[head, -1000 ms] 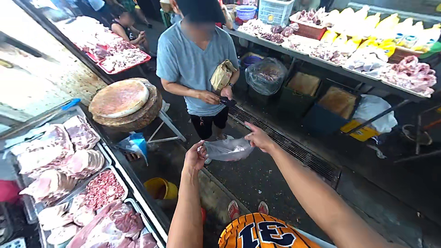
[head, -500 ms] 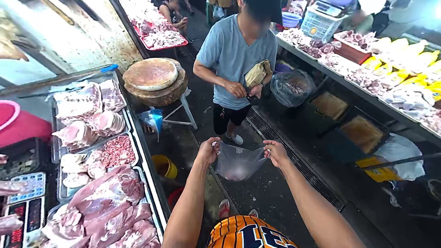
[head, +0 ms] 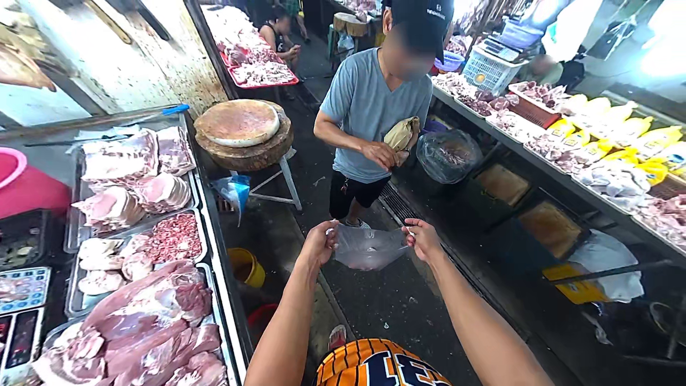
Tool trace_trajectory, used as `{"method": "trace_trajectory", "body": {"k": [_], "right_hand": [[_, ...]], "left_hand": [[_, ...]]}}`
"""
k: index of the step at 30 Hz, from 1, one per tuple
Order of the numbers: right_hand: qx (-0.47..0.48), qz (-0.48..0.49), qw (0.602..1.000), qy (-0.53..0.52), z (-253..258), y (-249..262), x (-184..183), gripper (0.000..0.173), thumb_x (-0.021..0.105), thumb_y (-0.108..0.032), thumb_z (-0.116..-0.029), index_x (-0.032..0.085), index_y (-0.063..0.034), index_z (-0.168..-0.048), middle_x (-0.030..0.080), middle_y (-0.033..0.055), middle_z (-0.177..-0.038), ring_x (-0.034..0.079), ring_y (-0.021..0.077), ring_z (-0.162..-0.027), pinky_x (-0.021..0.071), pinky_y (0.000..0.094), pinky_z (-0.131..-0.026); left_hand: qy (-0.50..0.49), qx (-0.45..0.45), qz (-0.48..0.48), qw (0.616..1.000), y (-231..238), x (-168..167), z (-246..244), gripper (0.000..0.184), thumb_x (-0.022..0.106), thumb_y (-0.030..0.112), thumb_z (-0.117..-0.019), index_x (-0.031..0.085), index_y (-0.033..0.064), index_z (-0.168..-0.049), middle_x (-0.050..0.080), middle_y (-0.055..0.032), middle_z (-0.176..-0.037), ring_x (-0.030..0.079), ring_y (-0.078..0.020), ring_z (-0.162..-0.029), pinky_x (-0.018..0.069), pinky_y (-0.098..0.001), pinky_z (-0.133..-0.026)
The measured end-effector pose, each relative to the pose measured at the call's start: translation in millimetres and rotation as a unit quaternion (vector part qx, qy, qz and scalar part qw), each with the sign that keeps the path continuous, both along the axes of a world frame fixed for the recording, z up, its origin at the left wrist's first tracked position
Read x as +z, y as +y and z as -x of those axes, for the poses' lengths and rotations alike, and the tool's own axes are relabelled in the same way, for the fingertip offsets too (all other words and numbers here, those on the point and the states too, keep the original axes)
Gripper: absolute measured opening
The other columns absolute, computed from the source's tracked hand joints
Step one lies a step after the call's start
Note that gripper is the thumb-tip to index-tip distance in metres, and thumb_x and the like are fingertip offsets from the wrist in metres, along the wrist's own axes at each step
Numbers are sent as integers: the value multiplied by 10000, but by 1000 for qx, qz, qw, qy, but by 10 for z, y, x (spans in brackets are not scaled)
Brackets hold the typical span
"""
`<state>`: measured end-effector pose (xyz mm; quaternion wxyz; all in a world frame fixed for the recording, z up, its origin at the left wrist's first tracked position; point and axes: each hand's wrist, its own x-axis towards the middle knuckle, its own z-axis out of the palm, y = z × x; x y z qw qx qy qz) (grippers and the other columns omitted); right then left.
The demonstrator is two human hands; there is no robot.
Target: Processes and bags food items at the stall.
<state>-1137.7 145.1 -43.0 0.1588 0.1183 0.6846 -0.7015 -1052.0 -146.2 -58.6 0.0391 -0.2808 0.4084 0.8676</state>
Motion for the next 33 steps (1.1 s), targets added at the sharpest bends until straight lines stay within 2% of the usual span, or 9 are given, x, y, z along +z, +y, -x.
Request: {"method": "trace_trajectory", "body": {"k": [4,8,10,13,15,21,24,27,33], "right_hand": [[-8,50,999,8,90,10,93,326,425,-7,-1031,556,-18,-1329,702,128,-980,517,108,-525,436,245,-468],[-4,116,992,44,83,64,79,358,413,12,-1028,525,-3,-1367,693,119,-1011,484,90,-522,437,239,-486],[10,135,989,53,65,104,22,404,400,14,-1016,509,-35,-1402,690,108,-1068,493,97,-545,465,261,-511],[40,122,991,47,74,154,-13,473,380,-7,-1031,450,-114,-1486,664,120,-1250,624,160,-686,527,301,-569],[47,123,990,43,80,171,-26,499,369,-8,-1037,421,-142,-1514,645,115,-1302,647,170,-738,532,302,-588],[52,147,987,43,64,189,-84,558,369,10,-1028,390,-197,-1546,636,126,-1300,625,156,-721,509,274,-575],[52,143,988,38,54,213,-119,573,373,-5,-1036,370,-231,-1563,631,123,-1286,609,146,-700,502,266,-568],[46,137,989,37,53,211,-158,573,382,-9,-1029,370,-222,-1561,649,127,-1242,584,135,-653,487,267,-544],[45,160,985,42,47,137,-155,566,409,-8,-1024,394,-230,-1544,658,107,-1219,597,135,-685,488,270,-552]], "left_hand": [[25,3,-14,1000,-17,40,97,185,501,220,-1032,638,102,-1071,450,30,-608,422,-86,-463,417,-236,-443],[71,-4,17,997,20,39,178,231,478,193,-1051,618,89,-1203,572,-27,-728,517,-101,-538,471,-239,-503],[91,-10,51,995,48,-7,191,289,464,166,-1054,600,76,-1293,615,-60,-780,564,-124,-582,505,-262,-548],[92,-31,57,994,81,-72,231,314,455,168,-1050,575,125,-1337,580,-46,-760,569,-159,-609,552,-356,-614],[98,-40,45,993,92,-113,266,315,447,176,-1055,559,156,-1350,535,-28,-737,545,-170,-606,558,-401,-629],[73,-48,13,996,64,-164,377,288,453,197,-1046,577,187,-1306,467,16,-647,461,-114,-485,484,-293,-473],[56,-60,29,996,78,-220,376,294,463,199,-1052,578,182,-1322,454,14,-647,443,-112,-477,471,-287,-463],[54,-65,34,996,99,-252,329,298,451,187,-1056,552,157,-1334,464,16,-655,442,-101,-480,460,-269,-462],[38,-45,2,998,24,-342,319,274,418,193,-1066,557,181,-1301,468,16,-642,443,-103,-472,464,-274,-462]]}}
